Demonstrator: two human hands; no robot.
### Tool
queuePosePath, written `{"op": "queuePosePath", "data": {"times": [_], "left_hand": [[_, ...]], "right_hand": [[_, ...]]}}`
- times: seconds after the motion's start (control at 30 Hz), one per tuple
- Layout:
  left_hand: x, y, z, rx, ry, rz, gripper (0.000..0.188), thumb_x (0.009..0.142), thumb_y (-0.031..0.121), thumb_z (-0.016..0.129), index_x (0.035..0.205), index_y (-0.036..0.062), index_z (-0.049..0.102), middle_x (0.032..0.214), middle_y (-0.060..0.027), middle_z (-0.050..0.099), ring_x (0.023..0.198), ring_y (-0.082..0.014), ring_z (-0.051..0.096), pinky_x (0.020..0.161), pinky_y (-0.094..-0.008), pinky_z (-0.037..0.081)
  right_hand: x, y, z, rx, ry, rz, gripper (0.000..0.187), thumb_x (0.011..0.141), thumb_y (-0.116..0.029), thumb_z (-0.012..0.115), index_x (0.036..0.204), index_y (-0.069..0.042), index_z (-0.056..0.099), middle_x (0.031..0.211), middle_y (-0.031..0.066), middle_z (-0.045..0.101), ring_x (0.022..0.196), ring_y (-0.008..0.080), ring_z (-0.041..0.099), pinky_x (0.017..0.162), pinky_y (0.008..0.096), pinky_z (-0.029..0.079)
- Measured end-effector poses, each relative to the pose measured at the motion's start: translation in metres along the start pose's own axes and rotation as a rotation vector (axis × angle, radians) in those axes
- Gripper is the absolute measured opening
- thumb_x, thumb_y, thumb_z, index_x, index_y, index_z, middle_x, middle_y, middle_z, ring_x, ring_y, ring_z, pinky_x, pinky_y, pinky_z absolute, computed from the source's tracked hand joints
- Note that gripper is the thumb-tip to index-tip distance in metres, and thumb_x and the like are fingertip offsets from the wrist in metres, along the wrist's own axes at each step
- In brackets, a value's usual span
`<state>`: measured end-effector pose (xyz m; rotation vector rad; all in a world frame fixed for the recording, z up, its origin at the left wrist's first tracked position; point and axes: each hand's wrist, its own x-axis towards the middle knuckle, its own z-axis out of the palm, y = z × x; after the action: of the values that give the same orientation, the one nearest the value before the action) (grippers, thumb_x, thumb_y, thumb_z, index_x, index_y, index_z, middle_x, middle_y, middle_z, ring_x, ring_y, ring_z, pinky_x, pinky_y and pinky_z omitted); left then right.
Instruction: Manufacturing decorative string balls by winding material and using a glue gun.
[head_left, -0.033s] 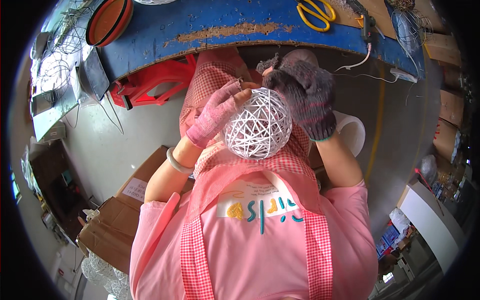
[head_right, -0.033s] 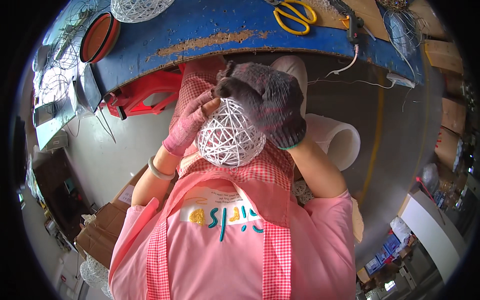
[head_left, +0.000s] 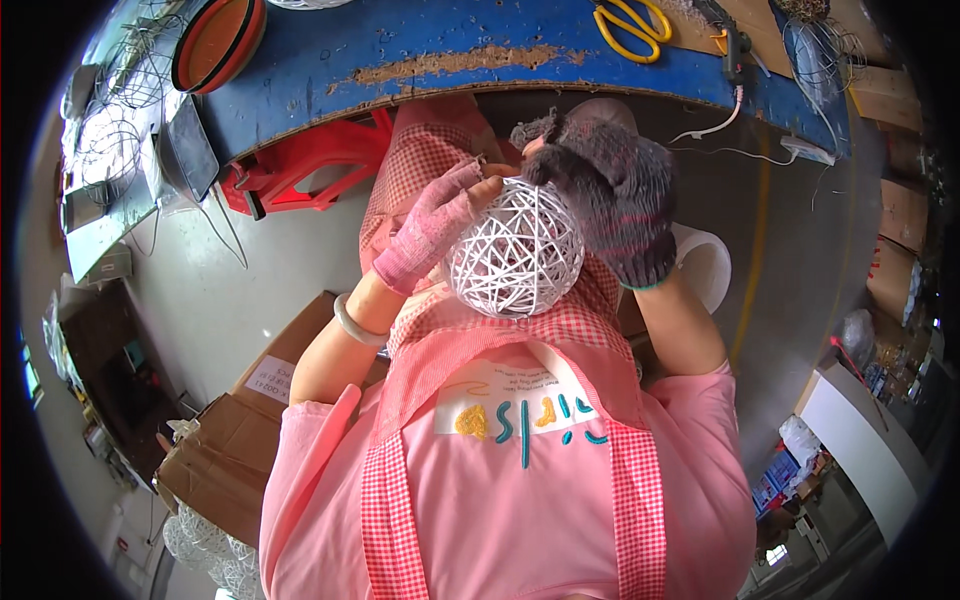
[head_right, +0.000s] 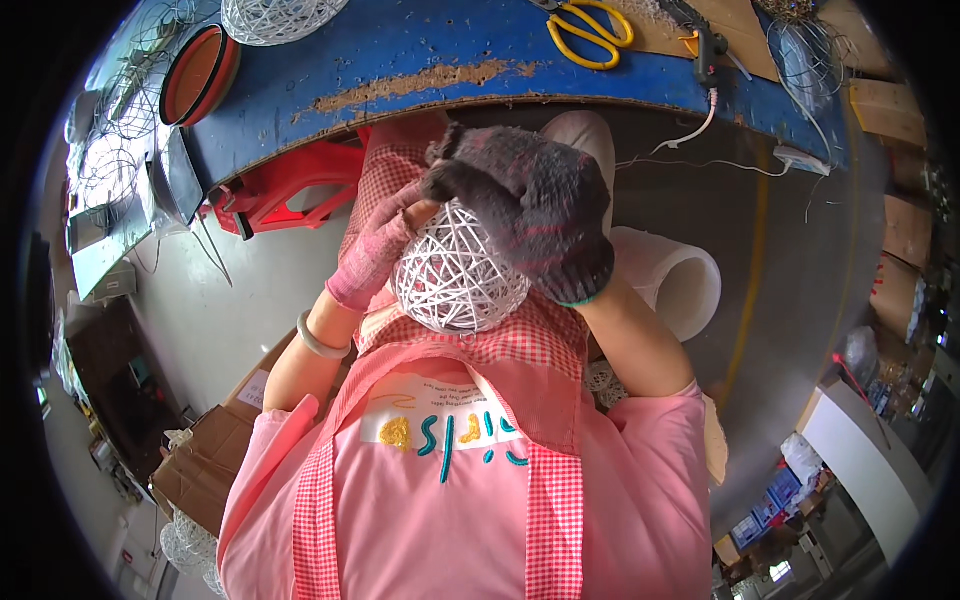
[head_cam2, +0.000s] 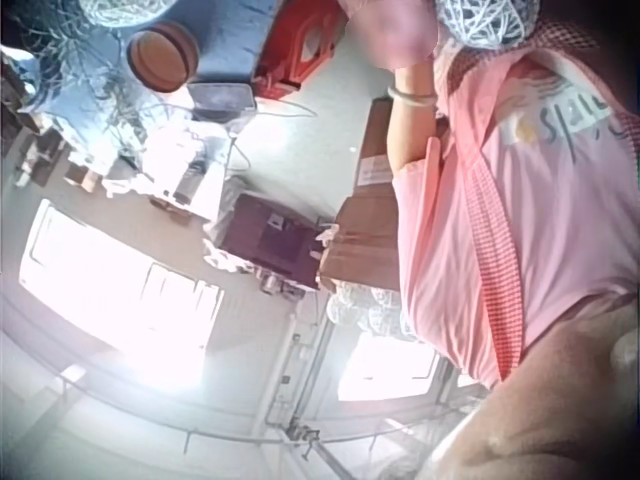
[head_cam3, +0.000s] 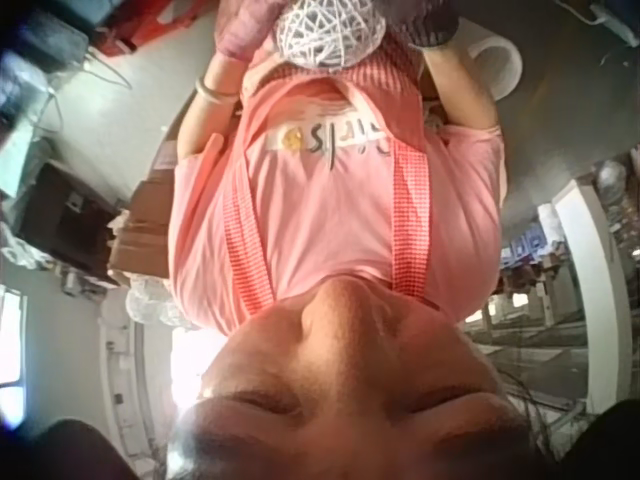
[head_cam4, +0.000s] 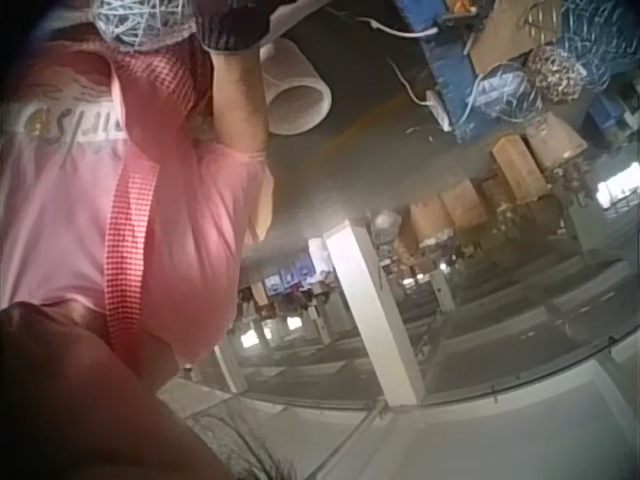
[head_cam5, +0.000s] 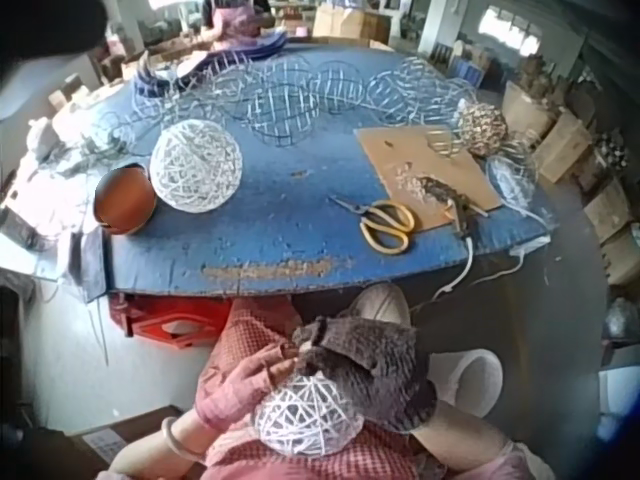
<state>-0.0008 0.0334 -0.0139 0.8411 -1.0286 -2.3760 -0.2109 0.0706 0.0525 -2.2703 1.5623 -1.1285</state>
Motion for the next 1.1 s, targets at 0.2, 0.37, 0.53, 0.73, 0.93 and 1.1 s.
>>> {"op": "queuePosePath", "data": {"times": [0.2,0.37,0.53,0.73,0.93,1.1], "left_hand": [[0.0,0.006,0.008,0.001,0.07,-0.042,0.036,0.1,0.024,0.054,0.126,-0.0011,0.056,0.106,-0.0055,0.066,0.095,-0.0114,0.063,0.084,-0.0262,0.052],[-0.005,0.007,0.011,0.123,0.02,0.02,0.037,0.101,0.025,0.053,0.126,-0.0008,0.058,0.11,-0.0045,0.058,0.101,-0.0113,0.058,0.086,-0.0265,0.047],[-0.013,-0.015,-0.019,-0.061,0.088,-0.039,0.077,0.096,0.062,0.042,0.141,-0.0006,0.043,0.133,-0.0135,0.054,0.123,-0.021,0.052,0.106,-0.0359,0.042],[0.01,0.023,-0.018,-0.228,-0.031,-0.038,0.089,0.09,0.074,0.034,0.141,0.0011,0.041,0.13,-0.0137,0.056,0.119,-0.0212,0.056,0.104,-0.0357,0.045],[0.023,0.002,-0.032,0.046,-0.119,-0.044,0.067,0.095,0.054,0.053,0.131,-0.0031,0.053,0.115,-0.012,0.064,0.108,-0.0181,0.06,0.098,-0.0318,0.048],[0.014,0.01,-0.022,0.045,-0.2,0.048,0.047,0.102,0.036,0.05,0.127,-0.0026,0.057,0.115,-0.0085,0.063,0.106,-0.0165,0.06,0.094,-0.0299,0.047]], "right_hand": [[-0.013,0.026,0.025,-0.077,0.0,0.046,0.029,0.078,-0.012,0.065,0.106,-0.01,0.069,0.103,0.0079,0.068,0.092,0.0253,0.067,0.078,0.0359,0.056],[-0.056,0.057,0.064,-0.108,-0.246,0.115,0.016,0.089,-0.016,0.06,0.099,-0.008,0.071,0.094,0.0095,0.069,0.086,0.0265,0.068,0.075,0.0349,0.054],[-0.035,0.015,0.031,0.048,-0.228,0.359,0.017,0.089,-0.014,0.062,0.1,-0.006,0.07,0.097,0.0125,0.07,0.087,0.0277,0.069,0.078,0.0338,0.056],[-0.024,-0.014,0.022,-0.089,-0.075,0.113,0.02,0.081,-0.018,0.07,0.1,-0.01,0.068,0.093,0.0071,0.068,0.083,0.0256,0.066,0.069,0.0378,0.055],[-0.081,-0.026,0.034,-0.096,-0.025,-0.096,0.024,0.078,-0.019,0.075,0.101,-0.014,0.068,0.111,0.0069,0.069,0.101,0.0272,0.066,0.088,0.0418,0.053],[-0.054,-0.026,0.016,0.013,-0.005,0.05,0.02,0.076,-0.019,0.074,0.095,-0.014,0.07,0.101,0.0027,0.07,0.096,0.0202,0.067,0.078,0.0339,0.055]]}}
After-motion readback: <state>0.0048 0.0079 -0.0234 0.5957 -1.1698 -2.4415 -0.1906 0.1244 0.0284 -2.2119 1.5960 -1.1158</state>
